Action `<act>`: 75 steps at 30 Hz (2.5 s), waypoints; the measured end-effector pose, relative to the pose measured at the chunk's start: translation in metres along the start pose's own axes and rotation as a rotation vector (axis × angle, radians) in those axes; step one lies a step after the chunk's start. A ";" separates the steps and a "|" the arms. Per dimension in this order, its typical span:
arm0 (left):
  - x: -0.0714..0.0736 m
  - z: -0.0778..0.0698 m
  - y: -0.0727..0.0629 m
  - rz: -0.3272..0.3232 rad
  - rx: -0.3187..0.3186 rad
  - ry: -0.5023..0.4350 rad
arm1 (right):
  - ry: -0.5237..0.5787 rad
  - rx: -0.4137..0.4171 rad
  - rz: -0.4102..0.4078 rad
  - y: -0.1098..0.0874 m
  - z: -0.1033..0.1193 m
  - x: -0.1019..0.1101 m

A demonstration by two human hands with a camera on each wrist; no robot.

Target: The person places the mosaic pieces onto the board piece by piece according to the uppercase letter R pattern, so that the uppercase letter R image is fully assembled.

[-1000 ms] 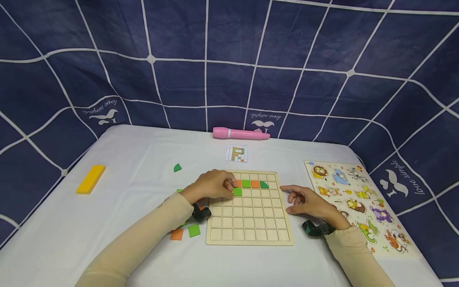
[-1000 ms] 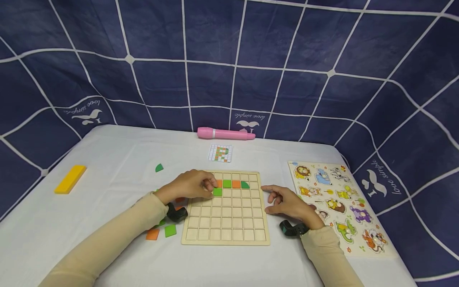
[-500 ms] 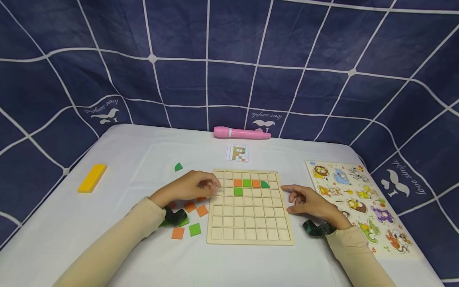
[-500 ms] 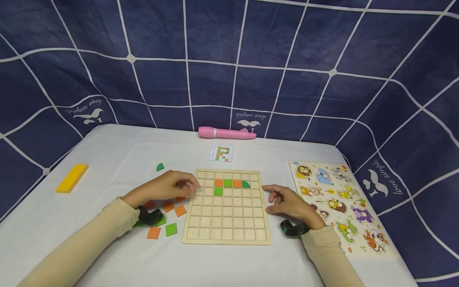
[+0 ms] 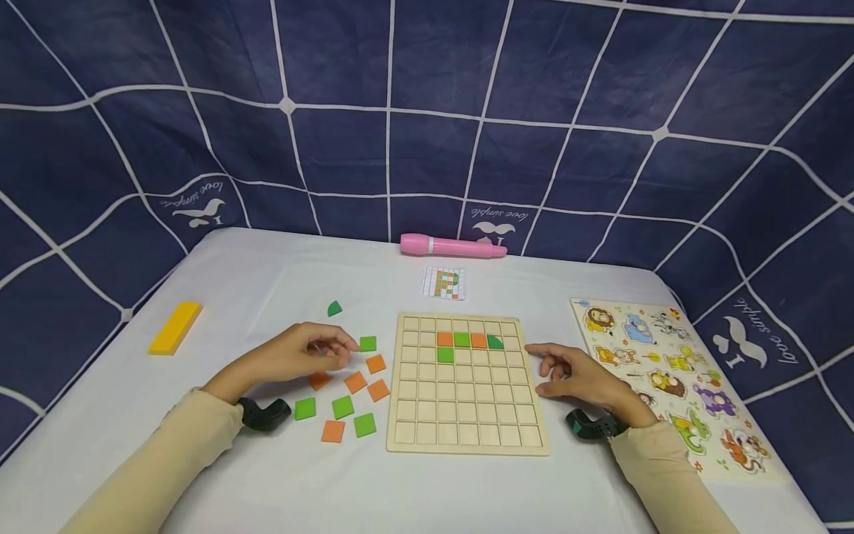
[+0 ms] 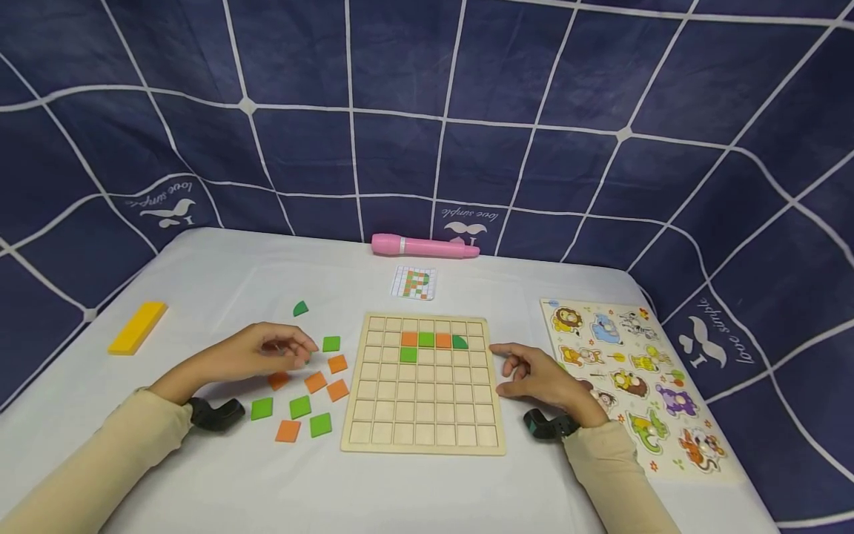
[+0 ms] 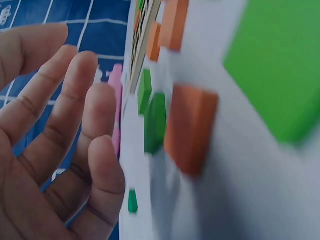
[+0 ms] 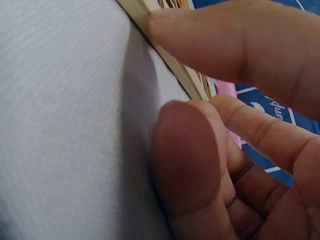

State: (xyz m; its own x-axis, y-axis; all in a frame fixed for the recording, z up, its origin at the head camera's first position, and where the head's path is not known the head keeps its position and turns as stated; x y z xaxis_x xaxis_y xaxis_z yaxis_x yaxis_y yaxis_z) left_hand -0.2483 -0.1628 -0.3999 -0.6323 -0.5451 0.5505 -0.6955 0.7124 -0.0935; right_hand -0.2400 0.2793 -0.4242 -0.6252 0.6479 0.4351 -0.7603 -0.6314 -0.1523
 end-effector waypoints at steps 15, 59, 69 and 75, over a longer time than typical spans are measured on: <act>0.010 0.019 -0.023 0.024 -0.030 -0.056 | -0.011 0.006 -0.009 0.000 0.000 0.000; 0.014 0.036 -0.031 -0.002 0.089 0.051 | -0.015 0.010 -0.001 0.000 -0.001 0.000; 0.021 0.015 -0.028 -0.191 0.127 0.068 | -0.018 0.004 -0.003 0.000 0.000 0.000; 0.016 0.003 -0.018 -0.232 0.107 0.030 | -0.013 -0.007 -0.007 0.001 -0.002 0.000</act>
State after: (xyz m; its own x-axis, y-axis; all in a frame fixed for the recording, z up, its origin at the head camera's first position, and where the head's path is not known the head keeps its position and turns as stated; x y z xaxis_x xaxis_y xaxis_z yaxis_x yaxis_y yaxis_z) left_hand -0.2463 -0.1858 -0.3917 -0.4419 -0.6740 0.5919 -0.8540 0.5181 -0.0476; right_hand -0.2410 0.2797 -0.4254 -0.6173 0.6466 0.4481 -0.7661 -0.6237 -0.1553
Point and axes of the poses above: each hand's wrist, its own y-axis towards the middle knuckle, its own x-axis out of the back of the hand, z = x × y, the point moved 6 cm from there along y, towards the middle knuckle, and after that the axes turned 9 degrees about z, right-handed, at the moved point
